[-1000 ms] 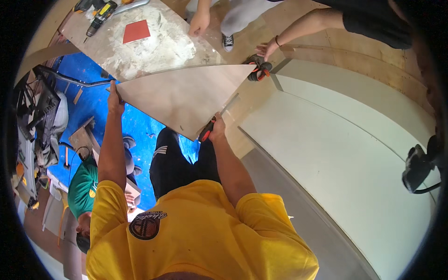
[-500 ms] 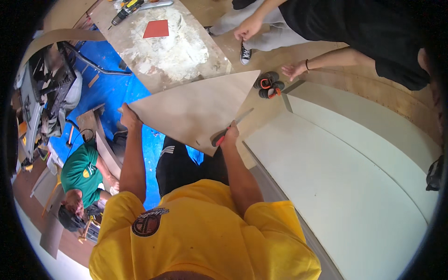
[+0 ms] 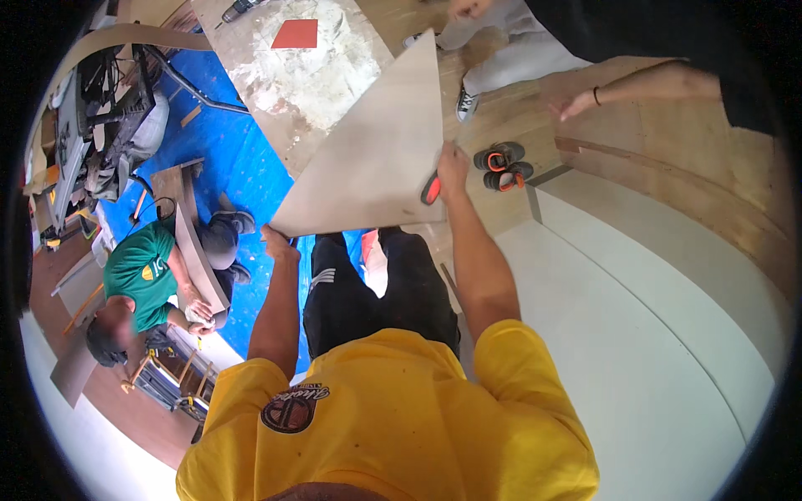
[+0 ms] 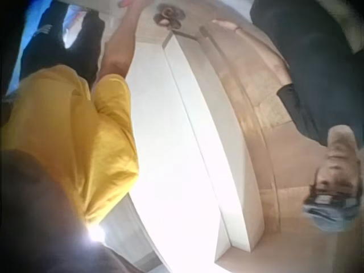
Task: The person uses a hand file to shave down and smooth the edges of a plywood board while others assist in holding it in place.
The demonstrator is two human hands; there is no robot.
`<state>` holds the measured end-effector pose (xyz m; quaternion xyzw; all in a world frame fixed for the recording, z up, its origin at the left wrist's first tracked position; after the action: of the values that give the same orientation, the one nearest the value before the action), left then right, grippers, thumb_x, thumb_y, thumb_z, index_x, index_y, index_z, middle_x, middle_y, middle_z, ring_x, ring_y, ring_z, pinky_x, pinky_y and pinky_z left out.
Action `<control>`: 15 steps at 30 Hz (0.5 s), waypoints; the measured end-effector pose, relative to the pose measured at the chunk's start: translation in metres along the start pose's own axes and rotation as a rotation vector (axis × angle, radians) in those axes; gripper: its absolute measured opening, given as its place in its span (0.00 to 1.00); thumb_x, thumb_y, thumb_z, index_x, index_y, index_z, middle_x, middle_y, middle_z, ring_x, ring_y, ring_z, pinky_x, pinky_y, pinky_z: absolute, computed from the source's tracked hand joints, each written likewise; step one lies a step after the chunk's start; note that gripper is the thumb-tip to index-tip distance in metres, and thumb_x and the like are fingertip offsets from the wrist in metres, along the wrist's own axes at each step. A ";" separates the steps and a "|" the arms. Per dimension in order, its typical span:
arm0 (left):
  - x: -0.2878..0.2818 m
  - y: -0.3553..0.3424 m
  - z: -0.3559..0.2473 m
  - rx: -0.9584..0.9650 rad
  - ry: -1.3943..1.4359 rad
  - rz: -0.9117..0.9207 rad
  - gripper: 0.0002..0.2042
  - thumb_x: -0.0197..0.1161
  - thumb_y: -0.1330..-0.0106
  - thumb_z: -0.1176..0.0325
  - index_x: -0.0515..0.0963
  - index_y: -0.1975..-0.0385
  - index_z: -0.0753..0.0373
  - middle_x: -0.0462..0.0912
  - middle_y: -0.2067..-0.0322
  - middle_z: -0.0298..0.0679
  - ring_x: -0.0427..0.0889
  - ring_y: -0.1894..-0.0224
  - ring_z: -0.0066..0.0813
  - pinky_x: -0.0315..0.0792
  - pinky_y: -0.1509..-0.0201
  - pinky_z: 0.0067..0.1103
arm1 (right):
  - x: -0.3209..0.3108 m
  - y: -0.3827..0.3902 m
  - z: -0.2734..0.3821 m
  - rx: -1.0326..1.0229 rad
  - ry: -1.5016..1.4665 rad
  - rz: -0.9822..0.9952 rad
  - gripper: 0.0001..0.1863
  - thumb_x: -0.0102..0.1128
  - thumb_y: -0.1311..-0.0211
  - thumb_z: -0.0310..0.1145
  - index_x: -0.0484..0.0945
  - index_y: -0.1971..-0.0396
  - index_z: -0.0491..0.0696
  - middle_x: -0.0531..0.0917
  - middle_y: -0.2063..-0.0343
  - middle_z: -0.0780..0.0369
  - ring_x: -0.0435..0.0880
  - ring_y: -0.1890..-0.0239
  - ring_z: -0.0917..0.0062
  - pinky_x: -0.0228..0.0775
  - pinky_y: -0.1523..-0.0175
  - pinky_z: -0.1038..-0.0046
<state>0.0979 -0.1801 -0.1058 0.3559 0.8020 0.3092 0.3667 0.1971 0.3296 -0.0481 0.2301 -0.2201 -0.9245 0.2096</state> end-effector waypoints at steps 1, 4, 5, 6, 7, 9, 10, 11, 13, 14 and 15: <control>0.005 0.000 0.012 -0.025 0.006 0.024 0.27 0.54 0.38 0.44 0.77 0.53 0.63 0.82 0.57 0.41 0.81 0.59 0.36 0.76 0.57 0.36 | 0.003 -0.016 0.004 -0.029 0.042 0.020 0.21 0.50 0.30 0.41 0.77 0.71 0.36 0.76 0.77 0.62 0.70 0.72 0.79 0.66 0.64 0.70; 0.017 0.015 0.036 -0.086 -0.017 0.050 0.25 0.50 0.37 0.44 0.77 0.54 0.58 0.83 0.58 0.37 0.81 0.59 0.34 0.74 0.57 0.35 | 0.011 -0.066 0.015 -0.108 0.155 0.057 0.22 0.50 0.32 0.41 0.79 0.72 0.36 0.79 0.78 0.55 0.76 0.71 0.69 0.68 0.61 0.65; 0.018 0.023 0.043 -0.106 -0.024 0.048 0.25 0.50 0.37 0.44 0.77 0.54 0.58 0.83 0.58 0.36 0.81 0.59 0.34 0.73 0.57 0.35 | 0.013 -0.077 0.016 -0.127 0.187 0.052 0.22 0.50 0.32 0.41 0.80 0.71 0.36 0.80 0.78 0.52 0.78 0.70 0.65 0.69 0.60 0.63; 0.019 0.029 0.047 -0.127 -0.032 0.047 0.25 0.49 0.37 0.43 0.77 0.54 0.58 0.83 0.58 0.36 0.81 0.59 0.34 0.73 0.56 0.35 | 0.013 -0.085 0.017 -0.147 0.220 0.044 0.22 0.50 0.32 0.41 0.81 0.71 0.36 0.81 0.77 0.50 0.80 0.70 0.61 0.70 0.58 0.61; 0.019 0.026 0.049 -0.115 -0.042 0.055 0.25 0.49 0.37 0.42 0.76 0.54 0.57 0.82 0.60 0.35 0.80 0.59 0.33 0.72 0.55 0.34 | 0.013 -0.090 0.010 -0.114 0.247 0.040 0.21 0.50 0.33 0.41 0.82 0.68 0.36 0.82 0.74 0.48 0.81 0.67 0.58 0.70 0.56 0.60; 0.020 0.023 0.050 -0.106 -0.008 0.072 0.25 0.47 0.36 0.42 0.76 0.54 0.56 0.82 0.60 0.35 0.80 0.58 0.32 0.72 0.54 0.35 | 0.015 -0.086 0.006 -0.050 0.312 0.043 0.21 0.50 0.33 0.41 0.83 0.63 0.36 0.83 0.67 0.44 0.82 0.61 0.52 0.70 0.52 0.57; 0.020 0.023 0.051 -0.102 0.008 0.082 0.25 0.47 0.35 0.42 0.76 0.54 0.56 0.82 0.60 0.35 0.80 0.58 0.32 0.72 0.53 0.35 | 0.008 -0.087 0.023 -0.260 0.438 -0.073 0.21 0.51 0.33 0.40 0.82 0.61 0.36 0.83 0.65 0.44 0.82 0.59 0.53 0.70 0.50 0.58; 0.023 0.026 0.053 -0.131 -0.002 0.165 0.24 0.45 0.33 0.41 0.75 0.54 0.54 0.81 0.58 0.35 0.79 0.56 0.32 0.72 0.51 0.35 | 0.005 -0.077 0.040 -0.467 0.559 -0.195 0.21 0.52 0.34 0.40 0.81 0.58 0.36 0.82 0.63 0.44 0.82 0.58 0.53 0.71 0.49 0.58; 0.034 0.028 0.052 -0.130 0.023 0.245 0.24 0.44 0.33 0.42 0.75 0.54 0.54 0.80 0.56 0.35 0.79 0.55 0.32 0.72 0.50 0.36 | 0.007 -0.070 0.060 -0.712 0.627 -0.259 0.21 0.53 0.35 0.39 0.80 0.54 0.36 0.81 0.59 0.43 0.81 0.54 0.54 0.71 0.46 0.58; 0.028 0.025 0.048 -0.118 0.047 0.258 0.24 0.43 0.32 0.42 0.75 0.54 0.54 0.80 0.56 0.35 0.79 0.54 0.32 0.73 0.49 0.36 | 0.025 -0.054 0.095 -0.746 0.561 -0.169 0.21 0.54 0.36 0.39 0.79 0.53 0.37 0.81 0.57 0.44 0.81 0.52 0.54 0.71 0.45 0.58; 0.028 0.027 0.047 -0.115 0.051 0.281 0.24 0.42 0.31 0.41 0.75 0.52 0.54 0.80 0.54 0.35 0.79 0.52 0.32 0.73 0.49 0.36 | 0.034 -0.042 0.127 -0.778 0.503 -0.097 0.21 0.55 0.36 0.38 0.79 0.51 0.38 0.80 0.55 0.44 0.80 0.51 0.54 0.71 0.43 0.57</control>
<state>0.1315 -0.1320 -0.1209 0.4350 0.7344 0.4116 0.3193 0.0923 0.3871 0.0204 0.3616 0.2117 -0.8626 0.2836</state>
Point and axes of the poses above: each hand's wrist, its own y-axis away from the middle knuckle, its own x-axis out of the palm, z = x × y, the point moved 10 cm from there along -y, towards the middle knuckle
